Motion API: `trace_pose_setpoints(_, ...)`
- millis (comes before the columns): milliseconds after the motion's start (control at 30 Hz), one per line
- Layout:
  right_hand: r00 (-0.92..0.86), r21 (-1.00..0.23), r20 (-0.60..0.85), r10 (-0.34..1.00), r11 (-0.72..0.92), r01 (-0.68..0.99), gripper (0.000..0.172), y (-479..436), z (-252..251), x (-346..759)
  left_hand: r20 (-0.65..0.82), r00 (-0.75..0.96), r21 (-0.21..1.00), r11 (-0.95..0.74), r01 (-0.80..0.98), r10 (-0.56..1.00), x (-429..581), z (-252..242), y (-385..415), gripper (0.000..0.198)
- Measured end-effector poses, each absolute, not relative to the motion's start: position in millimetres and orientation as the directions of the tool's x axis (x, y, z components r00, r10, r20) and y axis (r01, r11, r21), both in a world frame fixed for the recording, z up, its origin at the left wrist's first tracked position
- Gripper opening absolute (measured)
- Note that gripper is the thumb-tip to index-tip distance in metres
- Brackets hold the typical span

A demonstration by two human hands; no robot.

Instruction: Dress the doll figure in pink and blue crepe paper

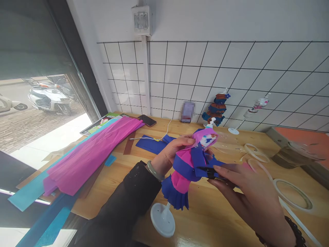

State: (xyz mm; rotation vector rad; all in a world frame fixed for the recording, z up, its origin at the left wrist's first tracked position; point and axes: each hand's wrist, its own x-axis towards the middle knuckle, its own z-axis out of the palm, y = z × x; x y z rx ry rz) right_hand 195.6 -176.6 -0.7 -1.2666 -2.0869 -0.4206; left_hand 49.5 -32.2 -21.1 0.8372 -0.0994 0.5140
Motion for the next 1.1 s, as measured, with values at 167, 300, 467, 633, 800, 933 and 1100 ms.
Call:
trace_pose_setpoints(167,-0.308,-0.051,0.664,0.682,0.451,0.891,0.016,-177.9,-2.3,197.2,0.277,0.889,0.699,0.558,-0.447,0.365,48.6,-22.2,-27.2,0.028)
trace_pose_setpoints(300,-0.308,-0.034,0.654,0.691,0.434,0.9,0.016,-179.0,-1.8,198.0,0.285,0.885,0.684,0.568,-0.457,0.369,49.3,-20.9,-27.5,0.03)
trace_pose_setpoints(467,-0.332,-0.001,0.666,0.668,0.446,0.895,0.018,-177.9,0.2,197.2,0.276,0.872,0.674,0.565,-0.475,0.404,48.5,-19.3,-32.0,0.029)
trace_pose_setpoints(633,-0.36,0.039,0.681,0.637,0.459,0.887,0.021,-177.5,1.8,197.1,0.277,0.865,0.68,0.551,-0.484,0.418,47.6,-19.9,-31.2,0.029)
trace_pose_setpoints(800,-0.349,0.04,0.671,0.654,0.438,0.898,0.021,-179.4,-0.3,199.6,0.288,0.879,0.696,0.546,-0.465,0.381,47.0,-18.0,-29.3,0.034)
trace_pose_setpoints(933,-0.319,0.009,0.644,0.696,0.41,0.912,0.024,-180.0,-3.5,201.1,0.257,0.88,0.722,0.526,-0.45,0.4,45.5,-14.5,-32.6,0.037)
trace_pose_setpoints(1100,-0.337,0.043,0.658,0.673,0.413,0.91,0.022,-179.2,-4.7,201.8,0.238,0.885,0.744,0.511,-0.431,0.4,46.2,-13.2,-33.9,0.042)
